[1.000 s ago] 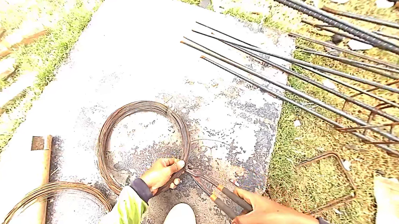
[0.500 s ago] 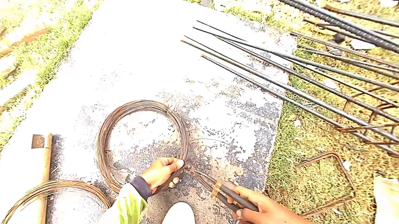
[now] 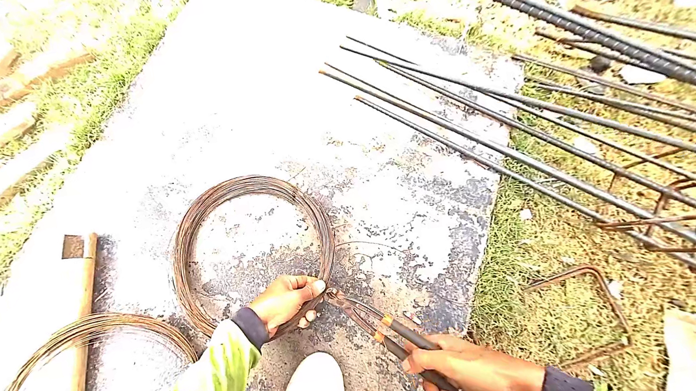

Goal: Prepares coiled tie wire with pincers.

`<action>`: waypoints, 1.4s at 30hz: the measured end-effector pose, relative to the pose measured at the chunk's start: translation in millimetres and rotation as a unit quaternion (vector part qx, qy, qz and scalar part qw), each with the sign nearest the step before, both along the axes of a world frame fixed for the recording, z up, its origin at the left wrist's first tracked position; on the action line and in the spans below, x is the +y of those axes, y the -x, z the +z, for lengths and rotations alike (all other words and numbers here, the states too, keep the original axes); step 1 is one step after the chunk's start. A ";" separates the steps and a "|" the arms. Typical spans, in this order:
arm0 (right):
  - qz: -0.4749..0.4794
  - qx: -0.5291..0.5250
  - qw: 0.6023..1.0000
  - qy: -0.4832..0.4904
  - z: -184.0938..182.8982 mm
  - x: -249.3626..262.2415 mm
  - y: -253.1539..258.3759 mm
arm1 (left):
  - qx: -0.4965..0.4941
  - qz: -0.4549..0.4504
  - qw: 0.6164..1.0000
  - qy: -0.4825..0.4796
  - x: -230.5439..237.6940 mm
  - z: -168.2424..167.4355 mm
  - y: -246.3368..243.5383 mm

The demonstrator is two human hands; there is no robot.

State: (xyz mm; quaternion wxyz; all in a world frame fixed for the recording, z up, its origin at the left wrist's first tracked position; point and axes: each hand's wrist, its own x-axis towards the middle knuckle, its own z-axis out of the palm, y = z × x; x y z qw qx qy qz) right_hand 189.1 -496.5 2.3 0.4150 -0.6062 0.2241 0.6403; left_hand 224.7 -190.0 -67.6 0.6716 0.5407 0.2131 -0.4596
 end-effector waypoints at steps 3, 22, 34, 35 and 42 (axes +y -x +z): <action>0.082 -0.027 0.996 0.012 -7.9 5.1 2.4 | 0.003 -0.003 1.000 -0.012 1.1 -4.1 2.8; 0.142 -0.448 0.856 0.214 -12.5 -5.7 57.5 | -0.127 -0.188 0.952 -0.206 -18.0 -3.2 -19.6; 0.114 -0.591 0.729 0.326 15.5 21.4 30.8 | -0.141 -0.032 0.990 -0.002 -67.1 99.3 -1.7; 0.108 -0.590 0.737 0.312 14.9 19.9 28.4 | -0.173 -0.028 0.984 -0.041 -67.4 93.5 -3.4; -0.223 -0.218 0.948 -0.069 17.7 -11.0 12.0 | -0.289 -0.134 0.920 -0.227 3.7 94.0 -19.5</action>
